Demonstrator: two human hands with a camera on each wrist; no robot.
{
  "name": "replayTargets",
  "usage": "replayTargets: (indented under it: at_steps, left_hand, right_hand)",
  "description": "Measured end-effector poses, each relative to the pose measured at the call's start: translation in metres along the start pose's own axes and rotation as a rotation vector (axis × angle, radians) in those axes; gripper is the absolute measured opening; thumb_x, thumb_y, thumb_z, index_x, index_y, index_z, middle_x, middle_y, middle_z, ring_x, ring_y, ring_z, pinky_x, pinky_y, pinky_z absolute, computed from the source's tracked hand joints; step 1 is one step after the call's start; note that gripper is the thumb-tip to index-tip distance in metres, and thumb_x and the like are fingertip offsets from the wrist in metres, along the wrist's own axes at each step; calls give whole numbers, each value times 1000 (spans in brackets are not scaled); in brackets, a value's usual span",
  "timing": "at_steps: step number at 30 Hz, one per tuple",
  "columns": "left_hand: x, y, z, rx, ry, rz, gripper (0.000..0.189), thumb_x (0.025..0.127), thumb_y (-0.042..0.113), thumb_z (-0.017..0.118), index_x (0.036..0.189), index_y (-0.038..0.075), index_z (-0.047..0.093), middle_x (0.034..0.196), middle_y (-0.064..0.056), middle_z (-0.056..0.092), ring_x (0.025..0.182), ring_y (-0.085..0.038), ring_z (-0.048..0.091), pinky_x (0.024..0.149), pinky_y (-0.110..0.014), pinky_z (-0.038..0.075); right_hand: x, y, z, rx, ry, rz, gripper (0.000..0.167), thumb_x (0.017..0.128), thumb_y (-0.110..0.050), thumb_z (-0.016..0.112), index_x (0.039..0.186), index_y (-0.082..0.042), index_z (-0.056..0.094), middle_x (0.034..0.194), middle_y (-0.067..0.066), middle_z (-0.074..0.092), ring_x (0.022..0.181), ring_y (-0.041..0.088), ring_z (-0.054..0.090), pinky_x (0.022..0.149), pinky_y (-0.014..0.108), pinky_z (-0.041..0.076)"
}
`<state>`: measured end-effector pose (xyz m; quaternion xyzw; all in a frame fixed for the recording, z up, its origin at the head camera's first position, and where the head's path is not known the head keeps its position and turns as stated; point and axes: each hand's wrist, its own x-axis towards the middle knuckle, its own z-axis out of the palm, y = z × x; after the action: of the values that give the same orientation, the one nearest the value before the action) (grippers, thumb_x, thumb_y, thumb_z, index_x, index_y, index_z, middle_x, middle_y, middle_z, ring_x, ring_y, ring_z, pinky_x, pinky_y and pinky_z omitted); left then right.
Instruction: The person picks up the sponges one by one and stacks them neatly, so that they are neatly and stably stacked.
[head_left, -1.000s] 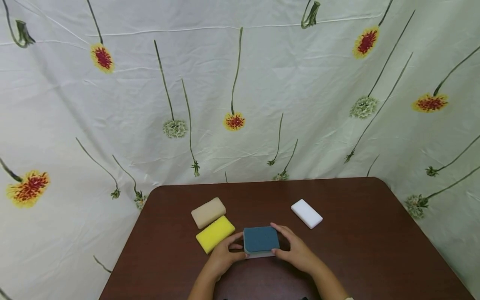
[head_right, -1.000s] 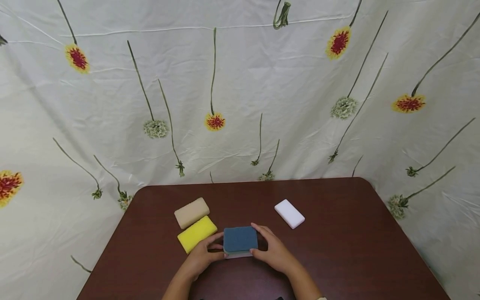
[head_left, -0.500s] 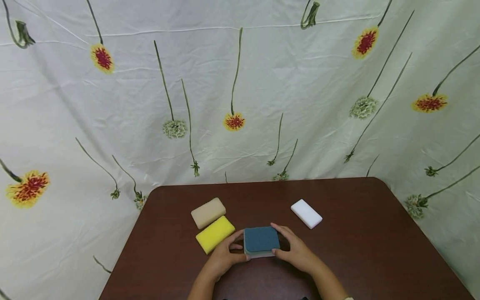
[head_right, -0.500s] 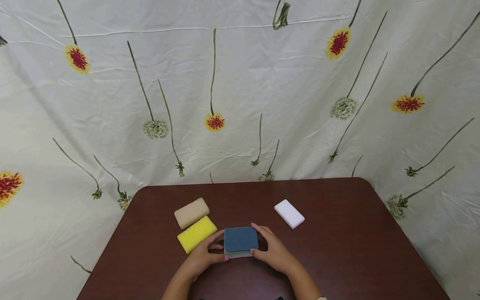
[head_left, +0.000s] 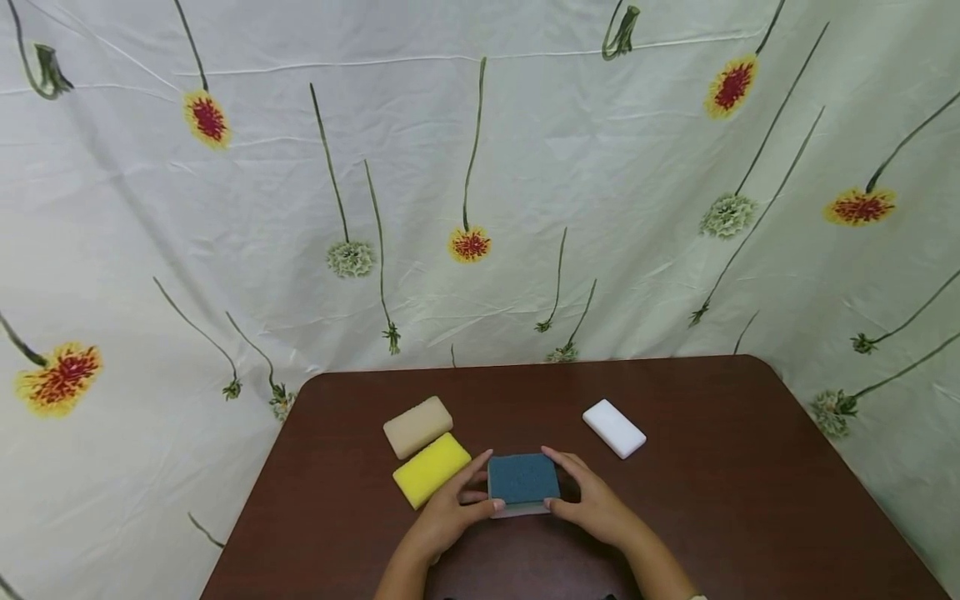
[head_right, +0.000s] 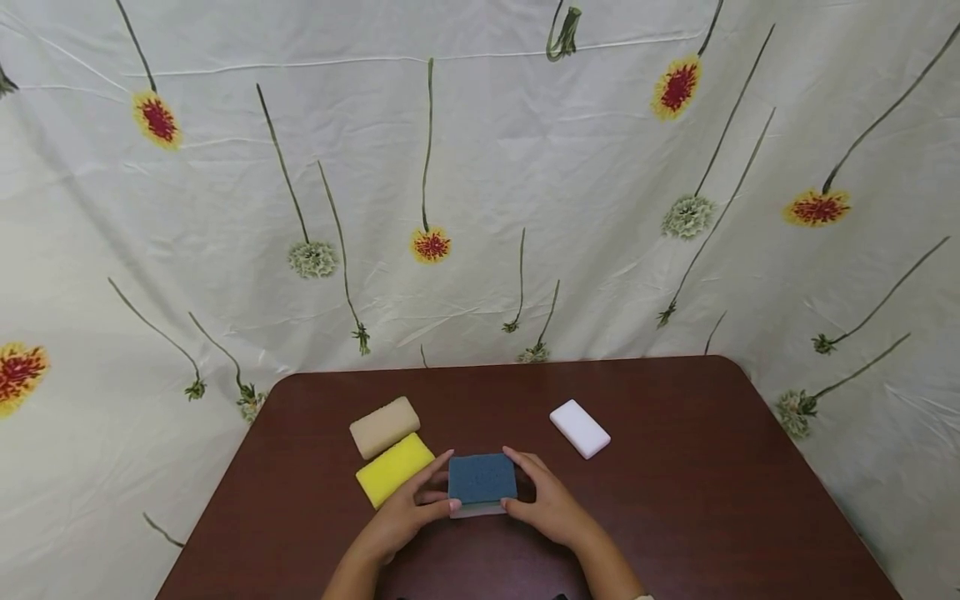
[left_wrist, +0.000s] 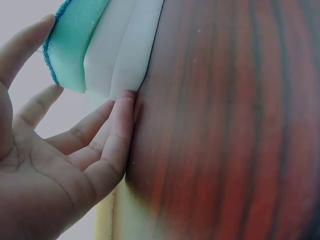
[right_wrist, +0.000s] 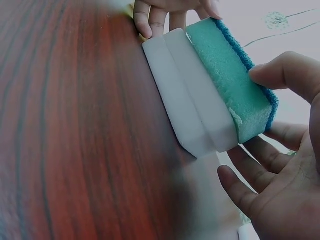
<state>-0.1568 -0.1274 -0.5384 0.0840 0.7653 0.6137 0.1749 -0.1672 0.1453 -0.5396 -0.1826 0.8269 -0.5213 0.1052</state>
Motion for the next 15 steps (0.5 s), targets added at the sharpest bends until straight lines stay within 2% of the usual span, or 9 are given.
replayTargets:
  at_steps: [9,15]
  left_hand:
    - [-1,0,0,-7,5,-20,73,93,35,74,157,29,39,150,-22,45,123,-34,58,95,-48,54]
    - [-1,0,1,12,28,-44,73,91,39,76,155,31,41,155,-17,42,129,-35,53,94,-48,53]
  right_hand:
    - [0,2,-1,9,-9,17,75,90,-31,76,155,-22,41,155,6,43,145,38,38,109,69,34]
    - [0,3,-2,16,-12,25,75,90,-31,76,155,-22,41,157,8,41,146,39,37,110,70,33]
